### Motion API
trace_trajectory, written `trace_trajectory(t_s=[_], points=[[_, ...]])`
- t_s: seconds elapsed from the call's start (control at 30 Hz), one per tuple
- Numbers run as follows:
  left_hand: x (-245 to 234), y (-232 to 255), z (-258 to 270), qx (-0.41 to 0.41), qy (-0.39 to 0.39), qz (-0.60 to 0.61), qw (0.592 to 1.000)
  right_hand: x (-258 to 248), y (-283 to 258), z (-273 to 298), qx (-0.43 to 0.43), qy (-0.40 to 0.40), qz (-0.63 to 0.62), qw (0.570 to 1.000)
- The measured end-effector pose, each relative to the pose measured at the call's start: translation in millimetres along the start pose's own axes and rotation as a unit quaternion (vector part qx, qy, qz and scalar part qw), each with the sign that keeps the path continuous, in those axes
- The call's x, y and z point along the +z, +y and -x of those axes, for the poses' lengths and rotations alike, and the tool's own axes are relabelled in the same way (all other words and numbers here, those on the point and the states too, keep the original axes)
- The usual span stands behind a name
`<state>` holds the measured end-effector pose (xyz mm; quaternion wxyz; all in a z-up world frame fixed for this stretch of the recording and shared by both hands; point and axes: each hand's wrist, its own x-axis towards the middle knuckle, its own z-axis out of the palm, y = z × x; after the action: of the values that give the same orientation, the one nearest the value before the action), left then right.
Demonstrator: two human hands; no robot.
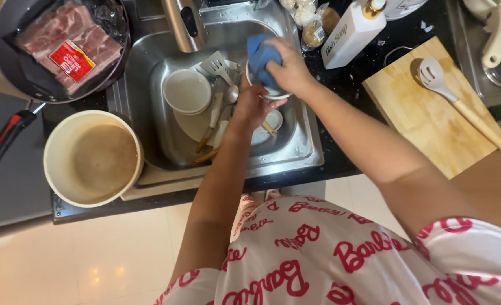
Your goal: The person washes dishes at the kitchen sink, then pours oil into a pot on a portable stove, adds minced garlic from a cutting board, and stirs the pot with a slotted spoon. They then scrub the rice cooker inner pot and its lid with a sponge, rinse them under the tap, and rinse bowls.
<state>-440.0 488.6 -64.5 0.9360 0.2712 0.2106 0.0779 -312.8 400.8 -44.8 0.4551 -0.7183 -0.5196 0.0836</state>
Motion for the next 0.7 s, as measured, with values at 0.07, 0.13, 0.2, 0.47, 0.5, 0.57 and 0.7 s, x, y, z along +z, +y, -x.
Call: trace_trajectory(t_s=[0.07, 0.13, 0.2, 0.47, 0.5, 0.57, 0.7], points=[[7.2, -9.2, 0.0, -0.002, -0.004, 0.006, 1.0, -4.9, 4.9, -6.5, -0.036, 0.008, 0.077, 0.996], [18.5, -17.3, 2.3, -0.015, 0.022, 0.001, 1.0, -10.3, 9.2, -15.8, -0.108, 0.003, 0.232, 0.967], [23.7, -21.6, 12.4, -0.013, 0.043, -0.015, 0.999, -12.1, 14.5, -23.6, -0.13, 0.002, 0.323, 0.938], [32.1, 9.8, 44.5, 0.093, 0.062, -0.016, 0.994, -38.3, 17.8, -23.5, -0.106, 0.088, 0.359, 0.923], [28.1, 14.8, 45.6, 0.09, 0.065, -0.009, 0.994, -38.3, 14.3, -16.3, -0.099, 0.082, 0.351, 0.927], [15.8, 29.3, 43.4, 0.088, 0.069, 0.004, 0.994, -31.6, 4.4, 1.4, -0.088, 0.073, 0.334, 0.936], [-11.2, 35.5, 39.7, 0.106, 0.007, 0.081, 0.991, -14.1, -11.6, 14.9, 0.037, 0.165, 0.087, 0.982]])
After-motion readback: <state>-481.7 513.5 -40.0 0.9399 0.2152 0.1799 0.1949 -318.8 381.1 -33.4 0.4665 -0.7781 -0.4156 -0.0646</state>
